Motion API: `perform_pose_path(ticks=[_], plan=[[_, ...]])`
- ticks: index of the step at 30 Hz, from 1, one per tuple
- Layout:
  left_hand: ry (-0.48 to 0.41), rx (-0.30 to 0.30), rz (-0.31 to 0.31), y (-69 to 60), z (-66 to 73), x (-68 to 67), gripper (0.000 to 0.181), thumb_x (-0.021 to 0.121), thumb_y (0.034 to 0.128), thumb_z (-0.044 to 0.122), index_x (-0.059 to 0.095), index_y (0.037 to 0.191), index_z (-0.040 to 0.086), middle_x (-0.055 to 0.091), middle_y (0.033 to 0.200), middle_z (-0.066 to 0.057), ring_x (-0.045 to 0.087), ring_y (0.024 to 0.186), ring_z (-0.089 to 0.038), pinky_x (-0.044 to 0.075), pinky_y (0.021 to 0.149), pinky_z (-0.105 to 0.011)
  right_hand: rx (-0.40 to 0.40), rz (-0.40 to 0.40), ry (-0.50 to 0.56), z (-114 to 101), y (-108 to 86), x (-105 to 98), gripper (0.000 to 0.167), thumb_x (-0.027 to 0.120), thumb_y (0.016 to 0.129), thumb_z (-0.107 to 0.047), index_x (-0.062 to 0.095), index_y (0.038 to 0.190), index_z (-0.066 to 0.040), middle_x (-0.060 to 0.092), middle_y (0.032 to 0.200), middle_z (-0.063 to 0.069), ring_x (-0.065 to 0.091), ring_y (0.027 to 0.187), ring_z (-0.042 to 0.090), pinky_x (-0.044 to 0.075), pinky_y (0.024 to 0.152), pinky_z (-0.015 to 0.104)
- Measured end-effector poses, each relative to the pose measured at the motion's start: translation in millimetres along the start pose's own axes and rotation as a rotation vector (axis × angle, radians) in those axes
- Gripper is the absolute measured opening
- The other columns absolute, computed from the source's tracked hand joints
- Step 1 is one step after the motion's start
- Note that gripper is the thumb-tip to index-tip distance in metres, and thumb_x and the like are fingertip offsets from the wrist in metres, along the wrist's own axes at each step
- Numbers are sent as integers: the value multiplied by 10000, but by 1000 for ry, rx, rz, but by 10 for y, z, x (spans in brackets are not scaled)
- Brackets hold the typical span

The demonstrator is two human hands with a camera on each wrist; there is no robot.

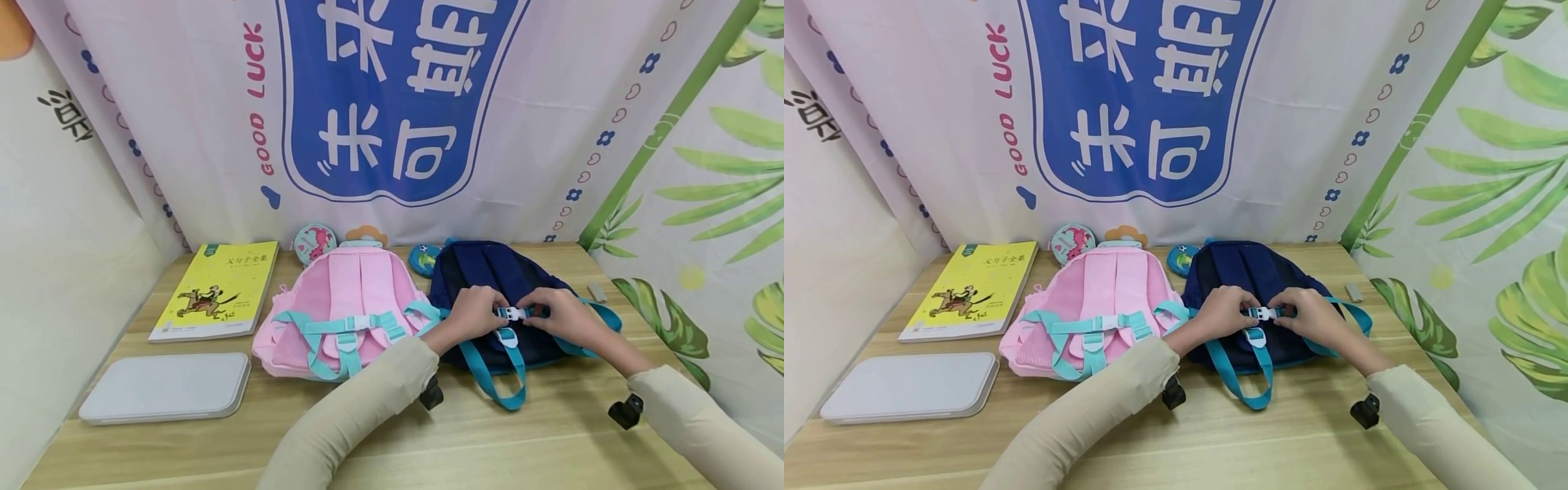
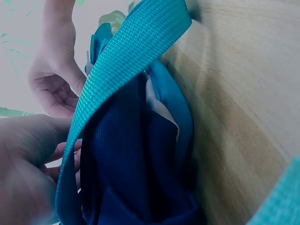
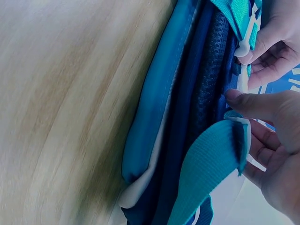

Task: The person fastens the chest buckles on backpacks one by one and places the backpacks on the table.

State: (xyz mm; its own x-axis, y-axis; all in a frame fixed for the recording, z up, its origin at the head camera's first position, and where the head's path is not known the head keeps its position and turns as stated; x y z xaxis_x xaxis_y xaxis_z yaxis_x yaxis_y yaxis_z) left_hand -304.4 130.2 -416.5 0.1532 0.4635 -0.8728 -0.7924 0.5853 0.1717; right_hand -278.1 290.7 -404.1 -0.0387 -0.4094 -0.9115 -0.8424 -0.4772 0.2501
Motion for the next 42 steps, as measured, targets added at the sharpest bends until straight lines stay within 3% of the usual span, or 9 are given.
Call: perform_pose_path(ticks=[14, 42], plan=[[-22, 6, 5, 3, -1, 0, 238, 786, 908, 286, 792, 1127, 192, 774, 1009, 69, 665, 861, -42, 485, 785, -198, 2, 13, 18, -33, 5, -2, 244, 819, 795, 38, 766, 1015, -50, 755, 971, 76, 630, 748, 79, 547, 650, 262], [-30, -14, 20, 11, 7, 17, 218, 792, 903, 284, 796, 1101, 190, 777, 998, 72, 672, 860, -43, 490, 799, -205, 4, 24, 28, -81, 1, -3, 216, 834, 796, 13, 770, 991, -53, 749, 930, 65, 605, 710, 78, 503, 613, 232]])
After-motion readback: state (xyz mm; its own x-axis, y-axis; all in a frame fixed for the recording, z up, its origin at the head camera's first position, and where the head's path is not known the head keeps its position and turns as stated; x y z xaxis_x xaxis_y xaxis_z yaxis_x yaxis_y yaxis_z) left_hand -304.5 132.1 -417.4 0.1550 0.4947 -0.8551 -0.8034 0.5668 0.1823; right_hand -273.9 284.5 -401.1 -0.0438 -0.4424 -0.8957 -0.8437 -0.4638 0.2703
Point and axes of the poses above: each hand's wrist, its own y-axis towards the middle knuckle, its own x-axis out of the palm, z = x × y, the point moved 5 cm from there along y, towards the middle knuckle
